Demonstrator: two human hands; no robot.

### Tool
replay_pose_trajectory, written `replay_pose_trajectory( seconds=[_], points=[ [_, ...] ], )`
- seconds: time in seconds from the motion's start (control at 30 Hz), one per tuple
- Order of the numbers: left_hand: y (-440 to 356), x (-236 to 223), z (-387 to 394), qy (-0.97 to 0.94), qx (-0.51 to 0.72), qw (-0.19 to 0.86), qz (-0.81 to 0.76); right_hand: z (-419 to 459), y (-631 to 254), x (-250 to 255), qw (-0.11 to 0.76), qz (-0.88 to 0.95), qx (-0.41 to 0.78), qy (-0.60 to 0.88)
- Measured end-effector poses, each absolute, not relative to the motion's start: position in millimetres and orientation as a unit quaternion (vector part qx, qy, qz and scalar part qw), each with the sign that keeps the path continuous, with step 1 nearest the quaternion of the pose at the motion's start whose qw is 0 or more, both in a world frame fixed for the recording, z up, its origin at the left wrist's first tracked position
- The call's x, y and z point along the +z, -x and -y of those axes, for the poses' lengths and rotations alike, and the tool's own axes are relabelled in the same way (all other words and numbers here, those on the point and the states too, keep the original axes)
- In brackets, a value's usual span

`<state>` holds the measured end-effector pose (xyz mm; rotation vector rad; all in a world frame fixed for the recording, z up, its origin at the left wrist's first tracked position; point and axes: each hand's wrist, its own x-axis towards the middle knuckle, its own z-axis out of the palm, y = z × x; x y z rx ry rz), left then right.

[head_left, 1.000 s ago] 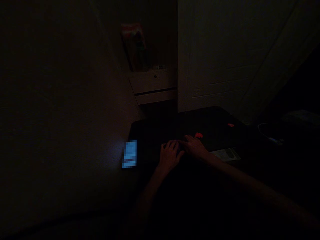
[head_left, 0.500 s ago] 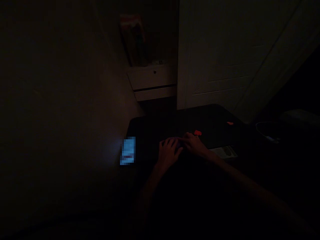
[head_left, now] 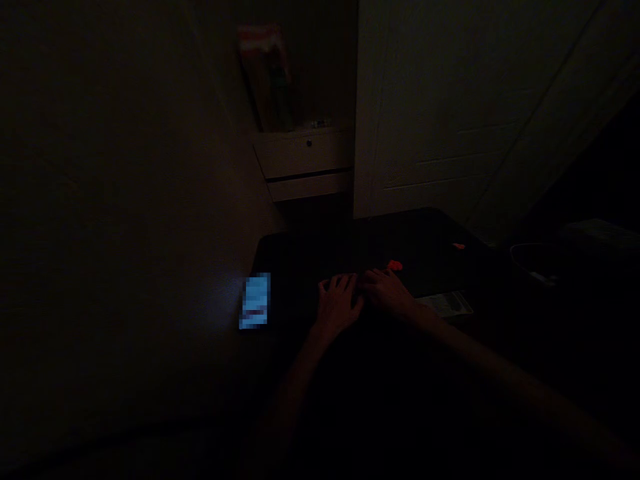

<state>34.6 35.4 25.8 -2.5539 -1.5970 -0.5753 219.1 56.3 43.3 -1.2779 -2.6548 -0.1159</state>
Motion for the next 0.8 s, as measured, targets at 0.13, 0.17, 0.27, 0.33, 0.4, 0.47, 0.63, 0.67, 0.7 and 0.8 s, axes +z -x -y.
replay_pose_trajectory(
  seconds=[0.13,0.17,0.27,0.33,0.4,0.47,0.63,0.67,0.7,0.8],
  points=[
    [-38,25,-37,0.827,-0.189,0.044,0.527,-64,-225,36,0.135,0.881,0.016,0.454],
    [-38,26,-37,0.825,-0.19,0.046,0.53,-66,-226,34,0.153,0.869,0.029,0.47],
    [-39,26,-36,0.827,-0.19,0.046,0.528,-69,-223,30,0.19,0.841,0.031,0.506],
    [-39,26,-34,0.831,-0.192,0.045,0.52,-69,-218,29,0.18,0.841,0.018,0.509],
    [-38,24,-32,0.831,-0.201,0.044,0.518,-69,-215,27,0.171,0.842,0.016,0.511],
    [-36,20,-31,0.828,-0.21,0.04,0.518,-70,-214,25,0.184,0.835,0.028,0.518],
    [-28,13,-31,0.835,-0.208,0.037,0.508,-72,-218,19,0.214,0.833,0.039,0.508],
    [-26,13,-30,0.841,-0.201,0.038,0.501,-71,-218,19,0.215,0.837,0.034,0.501],
    [-24,13,-29,0.845,-0.194,0.041,0.497,-70,-218,19,0.211,0.844,0.025,0.492],
    [-19,12,-27,0.853,-0.174,0.049,0.489,-61,-217,18,0.178,0.866,-0.014,0.468]
  ],
)
